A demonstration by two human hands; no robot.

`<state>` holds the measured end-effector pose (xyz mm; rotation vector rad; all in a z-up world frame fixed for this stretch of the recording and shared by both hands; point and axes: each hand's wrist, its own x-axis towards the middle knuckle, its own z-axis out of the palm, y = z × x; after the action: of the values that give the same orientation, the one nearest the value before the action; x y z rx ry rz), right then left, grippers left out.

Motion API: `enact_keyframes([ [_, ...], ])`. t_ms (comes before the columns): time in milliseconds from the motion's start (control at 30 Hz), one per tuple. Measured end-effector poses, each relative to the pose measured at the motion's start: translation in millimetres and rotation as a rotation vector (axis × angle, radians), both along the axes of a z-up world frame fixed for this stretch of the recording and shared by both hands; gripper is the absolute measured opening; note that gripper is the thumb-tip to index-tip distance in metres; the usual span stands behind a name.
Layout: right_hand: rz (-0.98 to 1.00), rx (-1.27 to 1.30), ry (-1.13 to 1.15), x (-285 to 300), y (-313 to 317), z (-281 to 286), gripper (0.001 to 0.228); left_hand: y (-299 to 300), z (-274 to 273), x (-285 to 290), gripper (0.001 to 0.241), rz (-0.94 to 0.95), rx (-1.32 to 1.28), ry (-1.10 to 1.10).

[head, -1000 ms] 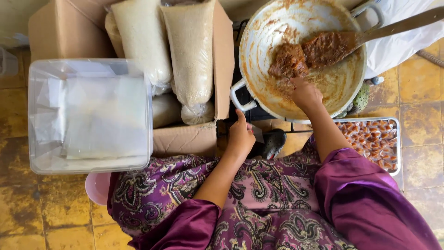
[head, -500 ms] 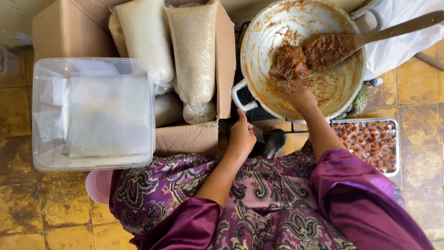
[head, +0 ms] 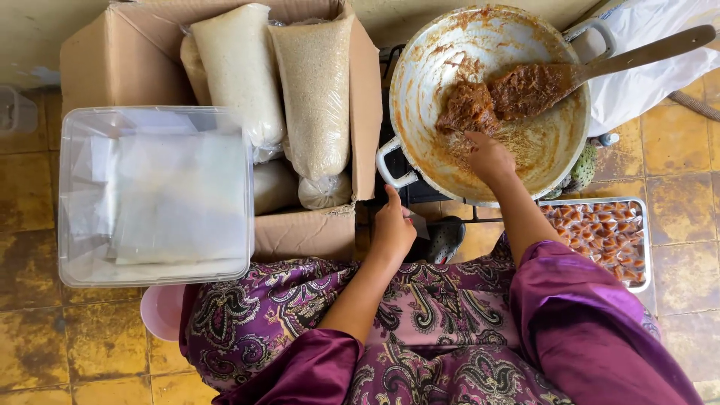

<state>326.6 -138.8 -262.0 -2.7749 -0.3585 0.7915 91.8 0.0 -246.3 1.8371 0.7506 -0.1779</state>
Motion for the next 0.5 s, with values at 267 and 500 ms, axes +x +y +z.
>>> enact_keyframes([
  [267,0.281,-0.324,-0.208,-4.9,-1.0,-9.3,0.047,-2.4,-1.0,0.8,0.078,0.013,0.009,-0.007],
  [500,-0.014,-0.247,0.000,3.9,0.8,-4.7,0.050,-2.2,-4.5,-1.5,0.075,0.044,0.004,-0.038],
])
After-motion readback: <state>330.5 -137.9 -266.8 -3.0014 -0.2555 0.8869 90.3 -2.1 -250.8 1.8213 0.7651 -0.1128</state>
